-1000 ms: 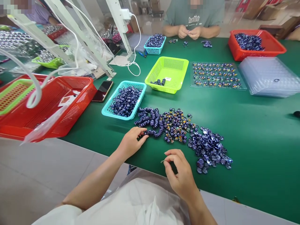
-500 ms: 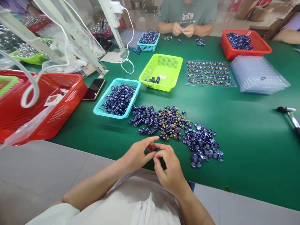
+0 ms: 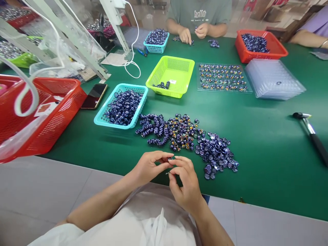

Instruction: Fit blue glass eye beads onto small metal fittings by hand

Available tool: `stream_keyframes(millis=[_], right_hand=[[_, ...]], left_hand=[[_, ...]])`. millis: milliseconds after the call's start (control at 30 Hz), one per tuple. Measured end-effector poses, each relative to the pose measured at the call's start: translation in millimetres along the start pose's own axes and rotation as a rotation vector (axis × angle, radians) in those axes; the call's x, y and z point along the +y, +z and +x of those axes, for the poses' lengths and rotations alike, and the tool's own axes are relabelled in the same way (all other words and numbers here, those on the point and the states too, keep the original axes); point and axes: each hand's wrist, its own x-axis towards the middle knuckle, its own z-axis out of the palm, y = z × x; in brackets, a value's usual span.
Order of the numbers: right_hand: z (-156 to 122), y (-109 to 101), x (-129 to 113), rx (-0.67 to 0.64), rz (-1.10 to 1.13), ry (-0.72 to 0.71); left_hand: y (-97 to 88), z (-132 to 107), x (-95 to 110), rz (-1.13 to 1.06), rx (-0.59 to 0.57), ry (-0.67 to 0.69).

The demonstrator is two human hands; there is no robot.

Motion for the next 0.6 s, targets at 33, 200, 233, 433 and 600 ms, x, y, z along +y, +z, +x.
stream_keyframes(millis=[33,200,233,433,600], right_hand=[[0,-1,0,0.004,0.005,0.008],[1,-5,-3,-0.002,0.107,0.092],[1,-5,-4,0.009,0.139,0.136],[7,-3,-7,0.094,0.182,0.392],[11,0,-7,0.036,0.243,0.463]], left_hand=[[-1.0,0,0,-0.047,-0.020,-0.024],[-5.3,0,3,-0.140,-0.069,-0.069],[-5.3,-1,3,-0.127,-0.058,-0.059],[-1.6,-5,4,-0.044,0.000,0.032],[-2.6,-5,5,0.074,0.003,0.154]])
